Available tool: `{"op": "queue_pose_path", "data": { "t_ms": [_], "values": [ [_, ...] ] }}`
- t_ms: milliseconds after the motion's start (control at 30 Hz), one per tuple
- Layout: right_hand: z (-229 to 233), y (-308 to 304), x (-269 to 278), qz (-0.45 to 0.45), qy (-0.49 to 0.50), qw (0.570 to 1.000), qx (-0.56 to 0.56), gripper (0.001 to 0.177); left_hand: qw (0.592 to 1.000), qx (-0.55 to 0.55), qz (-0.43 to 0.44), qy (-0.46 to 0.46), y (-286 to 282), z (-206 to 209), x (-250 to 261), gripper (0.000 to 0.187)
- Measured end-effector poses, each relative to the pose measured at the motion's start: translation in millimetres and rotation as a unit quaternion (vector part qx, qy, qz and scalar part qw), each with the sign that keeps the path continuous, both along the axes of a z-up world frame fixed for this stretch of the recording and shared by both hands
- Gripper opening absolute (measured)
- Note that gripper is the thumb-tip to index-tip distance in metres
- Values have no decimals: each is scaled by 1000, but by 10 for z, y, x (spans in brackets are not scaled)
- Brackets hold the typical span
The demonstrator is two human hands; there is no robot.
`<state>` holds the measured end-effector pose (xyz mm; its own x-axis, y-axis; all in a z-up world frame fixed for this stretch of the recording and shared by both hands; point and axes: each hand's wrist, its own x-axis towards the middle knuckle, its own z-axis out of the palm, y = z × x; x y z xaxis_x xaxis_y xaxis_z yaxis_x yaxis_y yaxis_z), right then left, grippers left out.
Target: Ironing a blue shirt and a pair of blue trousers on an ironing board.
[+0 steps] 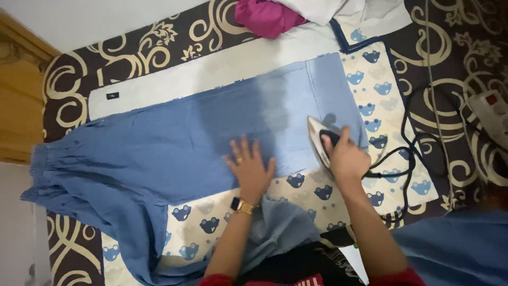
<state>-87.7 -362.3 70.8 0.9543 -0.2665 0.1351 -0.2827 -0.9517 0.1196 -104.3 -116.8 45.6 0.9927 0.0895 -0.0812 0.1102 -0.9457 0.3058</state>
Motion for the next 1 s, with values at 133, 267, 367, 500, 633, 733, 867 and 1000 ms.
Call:
{"op": "queue_pose_path", "data": {
  "t_ms": [133, 267, 367, 500, 633, 733, 867, 1000],
  "values": [
    [51, 7, 357, -31, -35, 998, 50, 66, 977, -49, -114, -171, -300, -348, 21, 74],
    [53, 27, 310, -33, -22, 998, 39, 52, 967, -83, -149, -190, -388, -341, 25, 73],
    [-60, -24, 87, -44, 8, 998, 35, 49, 966, -85, -149, -194, -380, -324, 22, 73],
    [-73, -51, 46, -44, 10, 998, 33, 46, 968, -92, -146, -185, -390, -319, 37, 73],
    [-25, -43, 474, -64, -4, 997, 36, 48, 969, -89, -146, -176, -389, -310, 57, 72],
    [-60, -36, 551, -53, -57, 997, -10, 49, 968, -97, -151, -177, -377, -271, 17, 71],
    [-38, -29, 266, -29, -64, 997, 4, 46, 970, -98, -145, -167, -371, -224, 31, 70],
    [158, 2, -21, -98, -2, 994, 55, 56, 971, -104, -145, -161, -378, -209, 48, 68]
  ]
}}
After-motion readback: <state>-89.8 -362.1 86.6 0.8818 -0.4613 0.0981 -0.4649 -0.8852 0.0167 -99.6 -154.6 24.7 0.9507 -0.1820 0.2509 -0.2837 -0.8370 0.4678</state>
